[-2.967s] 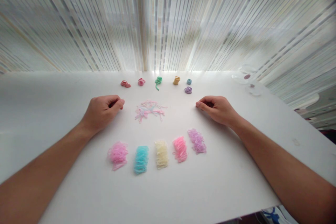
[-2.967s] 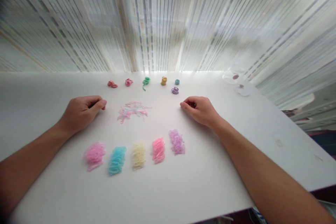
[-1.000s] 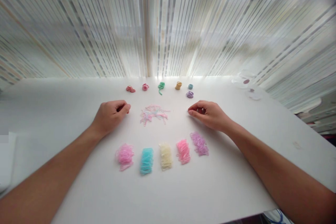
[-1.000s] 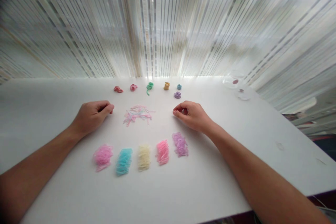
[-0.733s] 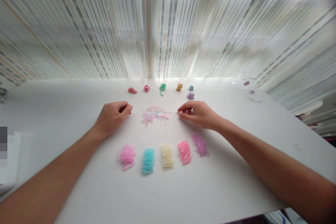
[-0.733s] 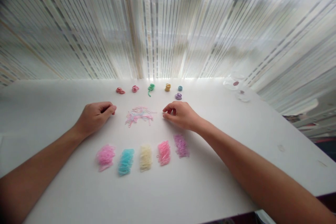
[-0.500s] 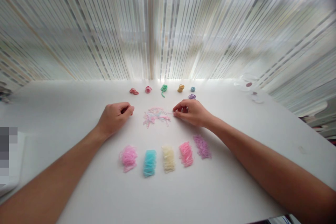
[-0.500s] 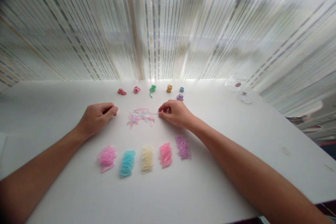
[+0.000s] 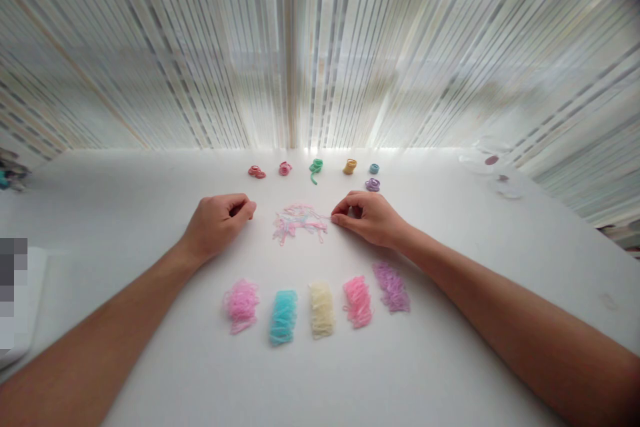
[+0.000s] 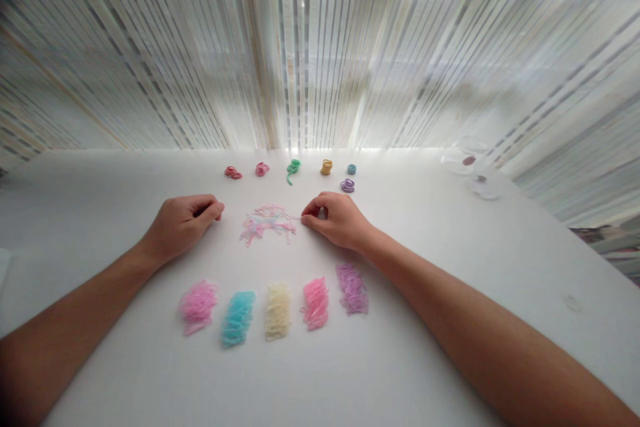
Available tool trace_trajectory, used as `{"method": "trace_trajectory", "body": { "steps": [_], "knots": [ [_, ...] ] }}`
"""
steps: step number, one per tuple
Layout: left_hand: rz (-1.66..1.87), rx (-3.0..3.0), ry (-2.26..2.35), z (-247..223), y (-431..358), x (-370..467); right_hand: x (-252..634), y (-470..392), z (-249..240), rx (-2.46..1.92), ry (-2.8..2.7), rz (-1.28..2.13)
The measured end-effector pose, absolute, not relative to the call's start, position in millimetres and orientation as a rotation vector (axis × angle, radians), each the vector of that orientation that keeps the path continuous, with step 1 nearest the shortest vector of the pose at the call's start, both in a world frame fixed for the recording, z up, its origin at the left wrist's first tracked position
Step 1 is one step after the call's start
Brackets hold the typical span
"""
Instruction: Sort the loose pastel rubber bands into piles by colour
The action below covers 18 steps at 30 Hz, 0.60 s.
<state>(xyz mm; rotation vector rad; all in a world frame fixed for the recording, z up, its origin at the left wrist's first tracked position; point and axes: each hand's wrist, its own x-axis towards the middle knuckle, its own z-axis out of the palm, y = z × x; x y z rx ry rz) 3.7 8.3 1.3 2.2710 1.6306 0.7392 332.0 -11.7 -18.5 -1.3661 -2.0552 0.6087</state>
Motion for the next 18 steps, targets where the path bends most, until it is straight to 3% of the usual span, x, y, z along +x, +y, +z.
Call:
{"method": "trace_trajectory", "body": {
  "steps": [18],
  "knots": [
    [0.716,2.267,1.65,1.6,7.6,2.6,331.9,-15.7,-23.5,-1.323,-1.984,0.655]
  ]
}}
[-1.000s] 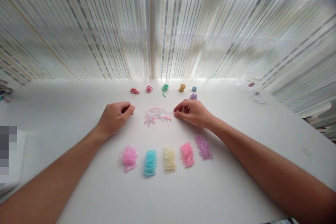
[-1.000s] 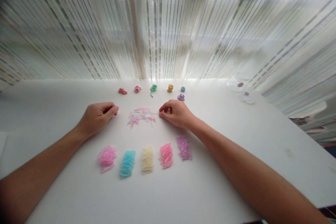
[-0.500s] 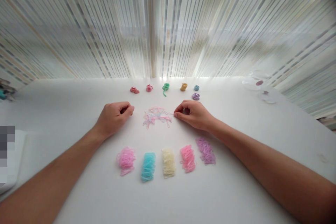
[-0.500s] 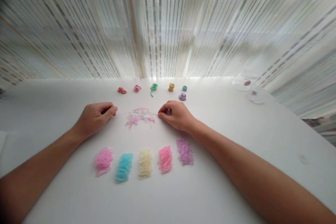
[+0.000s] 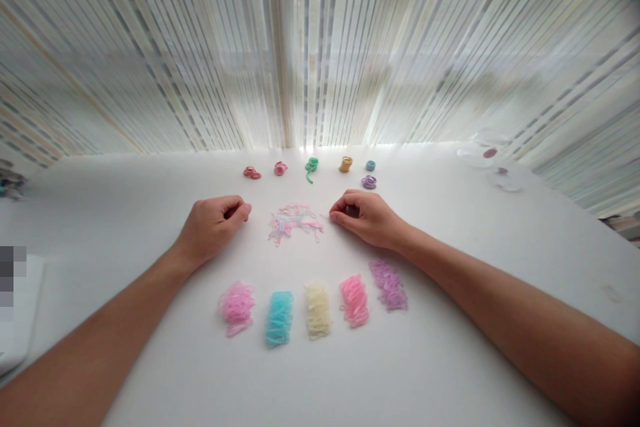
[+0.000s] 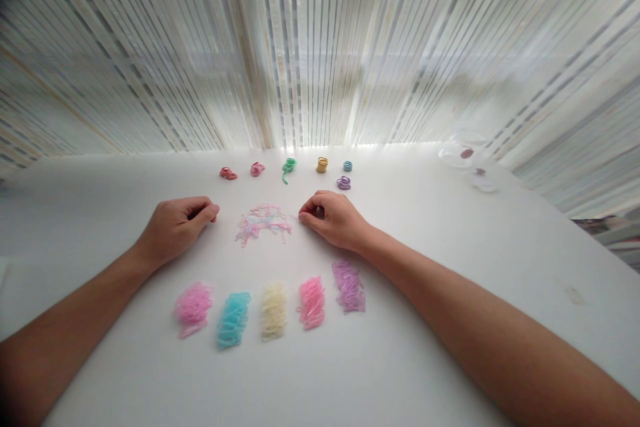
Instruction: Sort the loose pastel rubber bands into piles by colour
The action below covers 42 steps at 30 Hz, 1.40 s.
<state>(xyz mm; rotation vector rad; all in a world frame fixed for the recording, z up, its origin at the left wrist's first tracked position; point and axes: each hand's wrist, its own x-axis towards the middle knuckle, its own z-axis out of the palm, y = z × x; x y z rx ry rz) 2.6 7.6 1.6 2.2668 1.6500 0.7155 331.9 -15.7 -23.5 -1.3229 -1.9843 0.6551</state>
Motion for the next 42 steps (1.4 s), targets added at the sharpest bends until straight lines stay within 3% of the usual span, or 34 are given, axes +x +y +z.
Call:
{"method": "trace_trajectory", "body": {
  "steps": [42],
  "knots": [
    [0.715,2.283,1.643,-3.0,10.3,0.1,336.5,-13.9,-25.1,-1.255,-2.054,0.617]
  ]
}}
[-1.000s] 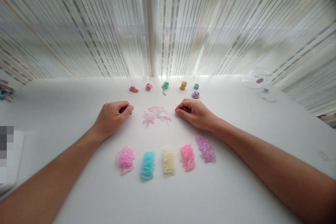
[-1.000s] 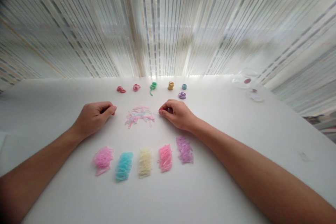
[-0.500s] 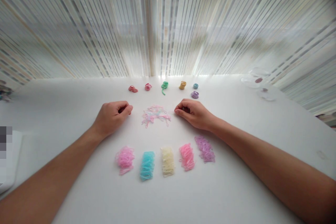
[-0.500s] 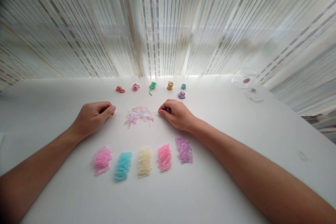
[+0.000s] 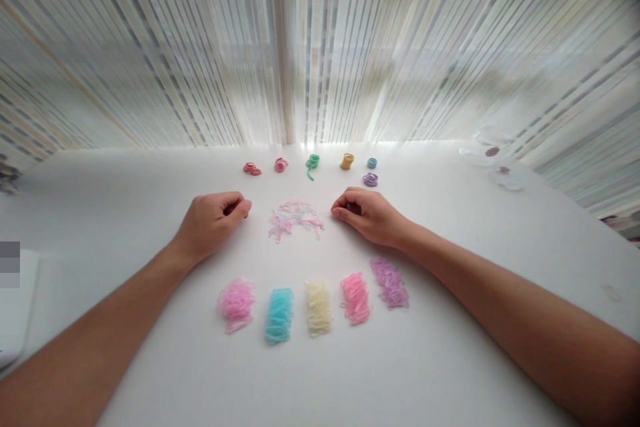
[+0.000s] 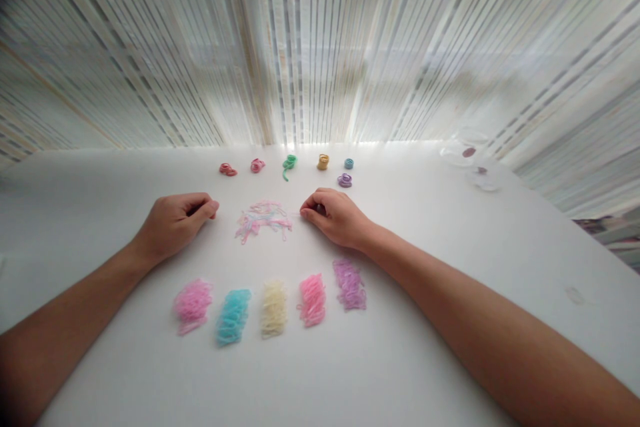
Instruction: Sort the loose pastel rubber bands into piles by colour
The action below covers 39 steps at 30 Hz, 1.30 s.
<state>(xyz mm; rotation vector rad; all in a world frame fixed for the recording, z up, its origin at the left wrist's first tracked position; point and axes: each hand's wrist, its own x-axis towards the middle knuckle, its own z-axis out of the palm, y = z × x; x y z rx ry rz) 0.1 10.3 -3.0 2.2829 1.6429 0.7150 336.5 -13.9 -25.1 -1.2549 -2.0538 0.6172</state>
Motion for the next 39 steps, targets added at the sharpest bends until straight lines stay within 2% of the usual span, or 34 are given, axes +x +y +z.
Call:
{"method": "trace_trajectory", "body": {
  "steps": [39],
  "knots": [
    [0.716,2.283,1.642,0.2,8.4,1.3,337.0,-13.0,-25.1,-1.244,-2.058,0.623]
  ]
}}
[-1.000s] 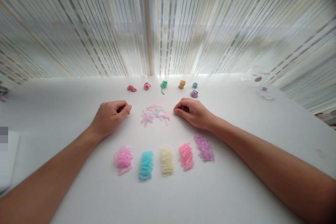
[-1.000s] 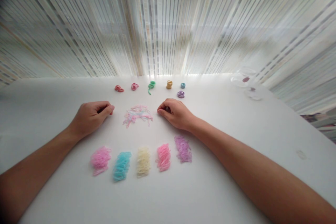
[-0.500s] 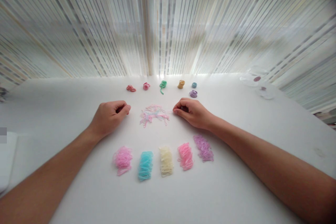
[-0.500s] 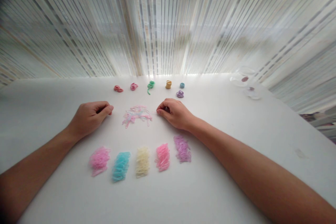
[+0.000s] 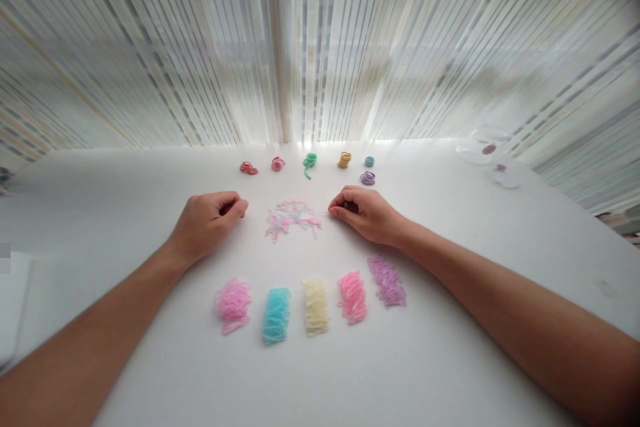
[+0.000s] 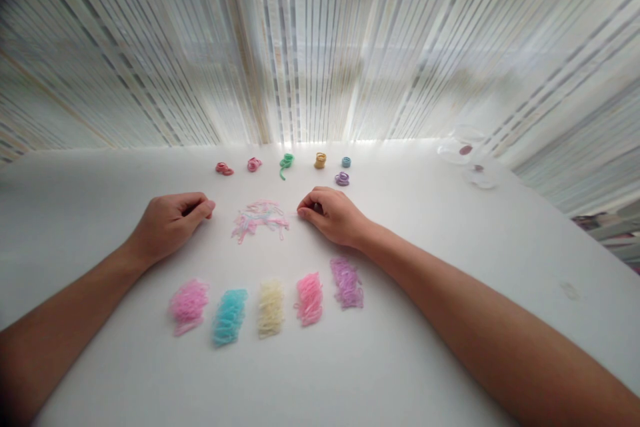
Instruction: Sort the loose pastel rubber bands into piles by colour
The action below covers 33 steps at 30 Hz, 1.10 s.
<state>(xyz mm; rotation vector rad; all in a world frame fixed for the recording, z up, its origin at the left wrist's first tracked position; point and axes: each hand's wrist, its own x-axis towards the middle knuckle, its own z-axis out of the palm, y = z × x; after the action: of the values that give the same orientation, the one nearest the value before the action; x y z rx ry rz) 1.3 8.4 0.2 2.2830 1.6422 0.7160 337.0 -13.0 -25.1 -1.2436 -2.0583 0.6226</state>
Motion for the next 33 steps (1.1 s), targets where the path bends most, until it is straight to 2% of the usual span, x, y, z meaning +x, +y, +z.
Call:
{"method": "trace_trajectory", "body": {
  "steps": [24,28,33],
  "knots": [
    [0.712,2.293,1.657,0,9,1,340,-13,-23,-1.259,-2.047,0.662],
    [0.708,2.296,1.661,-1,9,1,345,-11,-14,-1.293,-2.018,0.775],
    [0.708,2.301,1.669,0,10,2,354,-15,14,-1.261,-2.097,1.102]
  ]
}}
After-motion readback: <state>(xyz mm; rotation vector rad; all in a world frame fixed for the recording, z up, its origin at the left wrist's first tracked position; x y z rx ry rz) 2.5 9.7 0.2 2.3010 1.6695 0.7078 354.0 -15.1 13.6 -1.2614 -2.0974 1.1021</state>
